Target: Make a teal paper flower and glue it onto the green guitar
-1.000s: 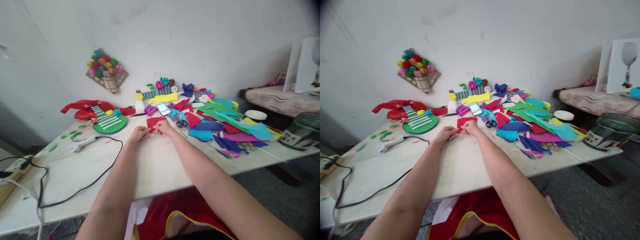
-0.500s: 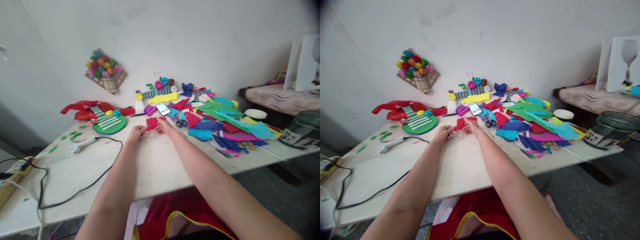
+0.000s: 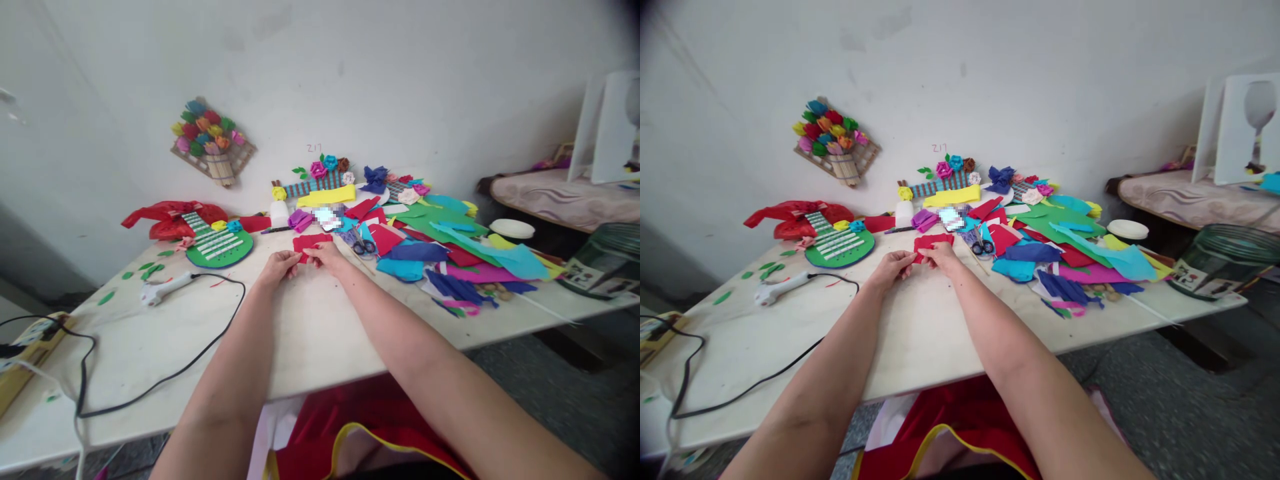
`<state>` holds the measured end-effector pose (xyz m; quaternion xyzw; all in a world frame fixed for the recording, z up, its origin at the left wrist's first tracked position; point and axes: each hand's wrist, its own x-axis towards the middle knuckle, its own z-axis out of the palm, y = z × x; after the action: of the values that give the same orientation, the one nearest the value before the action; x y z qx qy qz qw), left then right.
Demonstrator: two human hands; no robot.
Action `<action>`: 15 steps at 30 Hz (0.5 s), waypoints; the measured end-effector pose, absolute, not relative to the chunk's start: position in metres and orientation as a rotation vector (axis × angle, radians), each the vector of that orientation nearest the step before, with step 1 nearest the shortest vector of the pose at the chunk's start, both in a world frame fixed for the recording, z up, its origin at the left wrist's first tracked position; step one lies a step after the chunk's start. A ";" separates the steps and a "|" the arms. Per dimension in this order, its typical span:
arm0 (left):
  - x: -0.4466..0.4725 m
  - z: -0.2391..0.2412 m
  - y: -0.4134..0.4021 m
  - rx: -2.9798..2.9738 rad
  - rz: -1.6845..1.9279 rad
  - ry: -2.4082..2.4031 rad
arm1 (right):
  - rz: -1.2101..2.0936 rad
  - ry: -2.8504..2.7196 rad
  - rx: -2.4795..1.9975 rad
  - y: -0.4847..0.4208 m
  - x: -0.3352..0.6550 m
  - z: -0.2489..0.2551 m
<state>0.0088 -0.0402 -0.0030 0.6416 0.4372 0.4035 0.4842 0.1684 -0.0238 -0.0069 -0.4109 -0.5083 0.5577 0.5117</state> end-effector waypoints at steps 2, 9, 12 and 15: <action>0.009 -0.003 -0.041 1.577 0.966 1.065 | 1.314 -1.244 -0.982 -0.024 0.168 -0.006; 0.009 -0.003 -0.040 1.598 0.983 1.087 | 1.378 -1.273 -0.996 -0.026 0.168 -0.005; 0.009 -0.004 -0.040 1.602 0.985 1.080 | 1.364 -1.250 -1.008 -0.028 0.168 -0.005; 0.011 -0.003 -0.040 1.615 0.973 1.086 | 1.301 -1.252 -1.008 -0.028 0.168 -0.005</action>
<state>0.0112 -0.0405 -0.0031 0.6575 0.4421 0.3959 0.4642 0.1681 -0.0276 -0.0051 -0.4191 -0.5203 0.5406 0.5113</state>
